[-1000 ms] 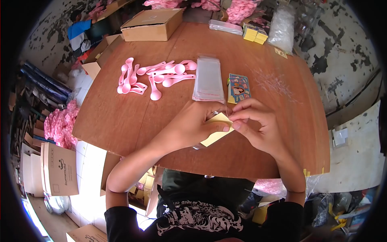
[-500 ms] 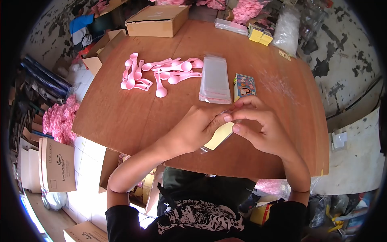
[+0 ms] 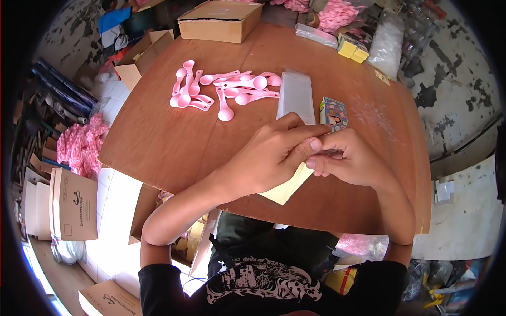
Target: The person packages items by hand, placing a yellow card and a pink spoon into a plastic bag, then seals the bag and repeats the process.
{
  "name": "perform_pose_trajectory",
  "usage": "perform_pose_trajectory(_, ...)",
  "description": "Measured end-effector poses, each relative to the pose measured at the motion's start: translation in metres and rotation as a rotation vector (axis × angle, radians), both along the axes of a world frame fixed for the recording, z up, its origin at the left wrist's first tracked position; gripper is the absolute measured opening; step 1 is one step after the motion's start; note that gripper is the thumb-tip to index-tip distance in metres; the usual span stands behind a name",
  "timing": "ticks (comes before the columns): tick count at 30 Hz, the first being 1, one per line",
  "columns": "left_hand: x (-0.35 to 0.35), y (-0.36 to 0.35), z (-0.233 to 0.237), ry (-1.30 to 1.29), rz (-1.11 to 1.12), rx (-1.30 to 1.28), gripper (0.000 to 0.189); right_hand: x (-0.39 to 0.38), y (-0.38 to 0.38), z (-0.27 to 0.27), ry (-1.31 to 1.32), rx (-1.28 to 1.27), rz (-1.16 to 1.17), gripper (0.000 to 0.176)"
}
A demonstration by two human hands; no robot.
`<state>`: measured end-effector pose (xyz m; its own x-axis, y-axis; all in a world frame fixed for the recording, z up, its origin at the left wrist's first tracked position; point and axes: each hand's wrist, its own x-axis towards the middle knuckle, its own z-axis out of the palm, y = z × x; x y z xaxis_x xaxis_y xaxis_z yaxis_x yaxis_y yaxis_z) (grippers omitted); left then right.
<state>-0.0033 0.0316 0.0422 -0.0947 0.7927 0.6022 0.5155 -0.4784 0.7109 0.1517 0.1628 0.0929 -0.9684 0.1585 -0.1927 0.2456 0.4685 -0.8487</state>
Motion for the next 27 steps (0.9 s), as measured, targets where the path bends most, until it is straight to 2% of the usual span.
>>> perform_pose_trajectory(3,-0.002,-0.005,0.005,0.012,0.002,-0.095,0.038,-0.005,-0.005,-0.005,0.037,-0.097,0.011,0.016)
perform_pose_trajectory(5,-0.004,-0.006,0.005,0.063,0.003,-0.117,0.04,-0.008,-0.006,-0.019,0.255,0.079,0.161,0.014)
perform_pose_trajectory(7,-0.005,-0.009,0.006,0.114,0.003,-0.14,0.043,-0.01,-0.005,-0.013,0.163,0.116,0.152,0.014)
perform_pose_trajectory(9,-0.004,-0.016,0.006,0.014,0.027,-0.068,0.053,-0.016,-0.001,-0.012,0.072,0.153,0.144,0.015)
perform_pose_trajectory(11,-0.01,-0.025,-0.002,-0.058,0.032,-0.12,0.058,-0.027,0.007,-0.015,0.234,-0.153,0.125,0.019)
perform_pose_trajectory(13,-0.013,-0.036,-0.011,-0.127,0.034,-0.174,0.063,-0.046,0.029,-0.012,0.28,-0.032,0.146,0.019)
perform_pose_trajectory(15,-0.011,-0.047,-0.021,-0.147,0.157,-0.322,0.061,-0.077,0.045,-0.022,0.281,0.077,0.011,0.015)
perform_pose_trajectory(17,-0.009,-0.051,-0.036,-0.171,0.17,-0.393,0.062,-0.126,0.077,-0.051,0.456,0.483,0.061,0.012)
perform_pose_trajectory(18,-0.007,-0.053,-0.038,-0.21,0.173,-0.44,0.062,-0.145,0.081,-0.058,0.462,0.481,0.066,0.012)
perform_pose_trajectory(20,-0.005,-0.057,-0.037,-0.252,0.179,-0.498,0.064,-0.177,0.081,-0.068,0.599,0.802,0.004,0.014)
perform_pose_trajectory(21,-0.005,-0.058,-0.039,-0.247,0.185,-0.5,0.064,-0.188,0.08,-0.073,0.606,0.799,0.005,0.014)
perform_pose_trajectory(23,-0.007,-0.058,-0.048,-0.312,0.173,-0.423,0.063,-0.207,0.074,-0.079,0.476,1.2,0.07,0.022)
perform_pose_trajectory(24,-0.008,-0.057,-0.052,-0.31,0.177,-0.429,0.063,-0.215,0.072,-0.083,0.308,1.296,0.081,0.026)
perform_pose_trajectory(25,-0.007,-0.057,-0.055,-0.306,0.186,-0.384,0.063,-0.216,0.071,-0.085,0.309,1.288,0.081,0.026)
perform_pose_trajectory(27,-0.009,-0.058,-0.057,-0.301,0.195,-0.344,0.063,-0.214,0.07,-0.088,0.318,1.436,0.119,0.025)
